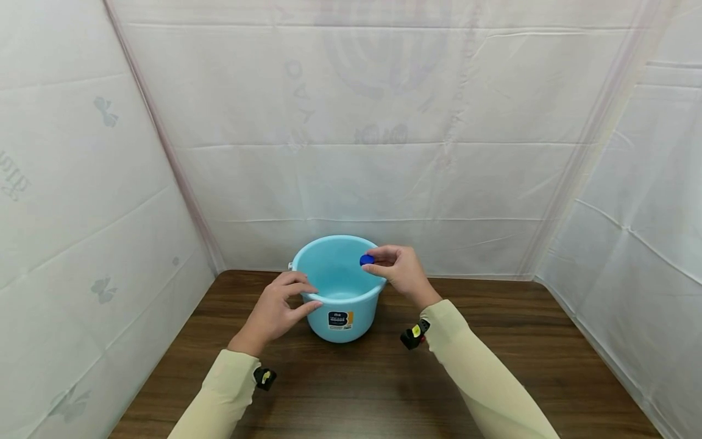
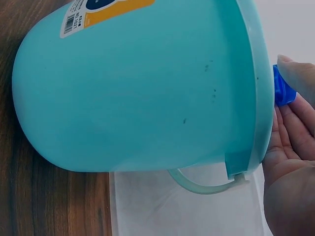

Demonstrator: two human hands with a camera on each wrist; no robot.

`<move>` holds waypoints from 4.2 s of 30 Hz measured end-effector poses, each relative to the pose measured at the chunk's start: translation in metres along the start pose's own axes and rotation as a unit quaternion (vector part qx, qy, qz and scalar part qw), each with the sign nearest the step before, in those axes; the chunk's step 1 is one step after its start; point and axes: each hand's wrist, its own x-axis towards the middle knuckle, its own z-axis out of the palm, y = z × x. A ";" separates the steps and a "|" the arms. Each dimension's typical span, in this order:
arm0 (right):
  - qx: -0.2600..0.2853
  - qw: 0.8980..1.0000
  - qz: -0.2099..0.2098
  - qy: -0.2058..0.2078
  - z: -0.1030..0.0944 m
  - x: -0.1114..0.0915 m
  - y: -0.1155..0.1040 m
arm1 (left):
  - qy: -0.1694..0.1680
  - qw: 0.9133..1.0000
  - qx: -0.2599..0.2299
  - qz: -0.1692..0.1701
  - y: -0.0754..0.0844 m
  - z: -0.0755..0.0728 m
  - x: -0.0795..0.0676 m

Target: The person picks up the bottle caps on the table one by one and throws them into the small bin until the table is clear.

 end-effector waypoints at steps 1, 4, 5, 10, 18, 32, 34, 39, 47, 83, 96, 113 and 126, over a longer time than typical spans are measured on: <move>0.000 1.000 0.001 0.001 0.000 0.000 0.000 | 0.001 1.000 0.000 0.004 0.000 0.000 0.000; 0.001 1.000 0.005 0.001 0.000 0.000 0.001 | 0.003 1.000 -0.002 0.008 0.000 0.000 0.000; 0.001 1.000 0.004 0.001 -0.001 0.000 0.001 | 0.003 1.000 -0.002 0.008 0.000 0.000 0.000; -0.003 1.000 0.000 0.000 -0.001 0.001 0.001 | 0.002 1.000 0.000 0.004 0.000 0.000 0.000; -0.014 1.000 -0.008 -0.001 0.000 0.002 0.001 | 0.001 1.000 0.001 0.002 0.001 -0.001 -0.001; -0.038 0.999 -0.013 -0.005 -0.002 0.001 0.005 | 0.003 1.000 0.001 0.007 0.000 0.000 0.000; -0.039 0.999 -0.014 -0.004 -0.002 0.001 0.006 | 0.004 1.000 0.002 0.009 -0.001 0.000 0.000; -0.038 0.999 -0.012 -0.002 -0.003 0.000 0.006 | 0.004 1.000 0.001 0.008 -0.001 0.000 -0.001; -0.030 0.999 -0.010 0.014 -0.008 -0.004 0.005 | 0.004 1.000 0.000 0.008 0.000 0.000 0.000; -0.051 0.996 -0.011 0.068 -0.038 -0.055 0.045 | 0.003 1.000 0.000 -0.002 0.008 0.000 -0.007; -0.042 0.995 0.048 0.075 -0.043 -0.083 0.072 | 0.006 1.000 0.003 0.001 0.009 0.000 -0.006; -0.067 0.992 0.087 0.056 -0.048 -0.100 0.104 | 0.005 1.000 0.003 0.004 0.008 0.000 -0.006; -0.119 0.987 0.104 0.030 -0.051 -0.107 0.122 | 0.006 1.000 0.001 0.003 0.007 0.002 -0.006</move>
